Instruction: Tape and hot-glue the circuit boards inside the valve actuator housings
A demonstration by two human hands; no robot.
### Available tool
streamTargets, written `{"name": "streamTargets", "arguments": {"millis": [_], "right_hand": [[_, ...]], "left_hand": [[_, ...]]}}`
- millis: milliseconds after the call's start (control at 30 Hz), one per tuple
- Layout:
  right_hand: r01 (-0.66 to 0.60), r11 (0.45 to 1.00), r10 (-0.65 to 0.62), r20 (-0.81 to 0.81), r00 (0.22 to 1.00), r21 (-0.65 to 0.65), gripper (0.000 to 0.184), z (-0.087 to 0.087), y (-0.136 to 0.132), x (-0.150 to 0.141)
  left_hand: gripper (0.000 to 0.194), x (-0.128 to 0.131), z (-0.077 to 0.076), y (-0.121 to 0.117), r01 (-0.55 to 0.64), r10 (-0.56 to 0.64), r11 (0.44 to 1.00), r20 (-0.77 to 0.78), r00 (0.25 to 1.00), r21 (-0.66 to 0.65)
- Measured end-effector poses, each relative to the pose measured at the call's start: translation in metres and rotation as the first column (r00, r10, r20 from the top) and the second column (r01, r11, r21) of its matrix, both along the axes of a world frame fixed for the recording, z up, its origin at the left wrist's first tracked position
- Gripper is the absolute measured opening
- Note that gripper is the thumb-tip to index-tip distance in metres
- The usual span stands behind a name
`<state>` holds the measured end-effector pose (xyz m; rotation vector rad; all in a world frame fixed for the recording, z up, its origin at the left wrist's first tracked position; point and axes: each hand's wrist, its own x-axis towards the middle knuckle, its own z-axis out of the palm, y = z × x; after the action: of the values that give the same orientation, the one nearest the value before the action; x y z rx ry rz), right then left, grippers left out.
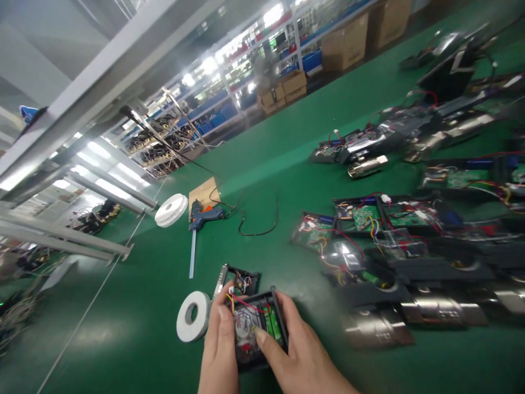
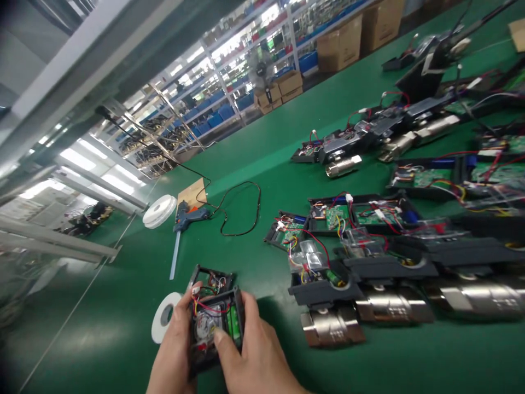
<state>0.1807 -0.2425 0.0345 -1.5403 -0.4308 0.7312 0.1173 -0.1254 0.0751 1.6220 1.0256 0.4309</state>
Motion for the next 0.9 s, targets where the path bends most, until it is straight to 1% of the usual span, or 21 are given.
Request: {"name": "streamTargets", "arguments": {"millis": [67, 133, 200, 267, 333, 467, 500, 600, 667, 767, 800, 833, 900], "right_hand": [[0.007, 1.000, -0.007, 0.001, 1.000, -0.016, 0.059, 0.002, 0.000, 0.000], [-0.001, 1.000, 0.001, 0.003, 1.000, -0.015, 0.056, 0.004, -0.001, 0.000], [-0.025, 1.000, 0.025, 0.002, 1.000, -0.009, 0.053, 0.008, -0.003, 0.001], [-0.043, 0.999, 0.043, 0.000, 0.999, -0.017, 0.051, 0.012, -0.004, 0.003], [-0.036, 0.998, 0.036, 0.001, 0.999, -0.043, 0.046, 0.017, -0.004, 0.007], [-0.014, 0.995, 0.015, 0.012, 1.000, -0.098, 0.026, 0.026, 0.002, 0.018], [-0.010, 0.994, 0.012, 0.014, 1.000, -0.108, 0.023, 0.027, 0.004, 0.021], [0.003, 0.993, -0.003, 0.002, 1.000, -0.117, 0.021, 0.029, 0.008, 0.026], [0.015, 0.993, -0.015, -0.003, 1.000, -0.113, 0.022, 0.029, 0.009, 0.027], [0.051, 0.991, -0.047, 0.031, 0.998, -0.123, 0.025, 0.029, 0.008, 0.024], [0.060, 0.991, -0.055, 0.042, 0.998, -0.123, 0.026, 0.028, 0.008, 0.023], [0.062, 0.991, -0.057, 0.047, 0.997, -0.118, 0.027, 0.027, 0.009, 0.021], [0.068, 0.993, -0.064, 0.039, 0.997, -0.094, 0.029, 0.021, 0.012, 0.017]], "left_hand": [[0.077, 0.005, 0.001, 0.000, -0.004, 0.010, 0.996, -0.074, 0.997, 0.088], [0.068, 0.008, 0.001, -0.001, 0.017, -0.002, 0.982, -0.079, 0.997, 0.187], [0.065, 0.009, 0.001, -0.001, 0.057, -0.039, 0.968, -0.077, 0.996, 0.246], [0.066, 0.009, 0.002, -0.001, 0.091, -0.074, 0.965, -0.076, 0.994, 0.247], [0.067, 0.009, 0.003, -0.001, 0.107, -0.091, 0.959, -0.073, 0.993, 0.262], [0.066, 0.008, 0.003, 0.003, 0.170, -0.153, 0.946, -0.084, 0.985, 0.276], [0.066, 0.008, 0.002, 0.004, 0.178, -0.163, 0.945, -0.074, 0.984, 0.273], [0.068, 0.010, 0.001, 0.004, 0.143, -0.138, 0.949, -0.036, 0.990, 0.280], [0.070, 0.013, 0.004, 0.003, 0.131, -0.122, 0.957, -0.049, 0.991, 0.260], [0.068, 0.021, 0.013, 0.001, 0.126, -0.112, 0.981, -0.100, 0.989, 0.150], [0.067, 0.024, 0.016, 0.000, 0.126, -0.111, 0.983, -0.114, 0.987, 0.132], [0.067, 0.026, 0.019, 0.001, 0.132, -0.113, 0.981, -0.131, 0.985, 0.143], [0.067, 0.030, 0.018, 0.005, 0.161, -0.119, 0.961, -0.191, 0.974, 0.224]]}}
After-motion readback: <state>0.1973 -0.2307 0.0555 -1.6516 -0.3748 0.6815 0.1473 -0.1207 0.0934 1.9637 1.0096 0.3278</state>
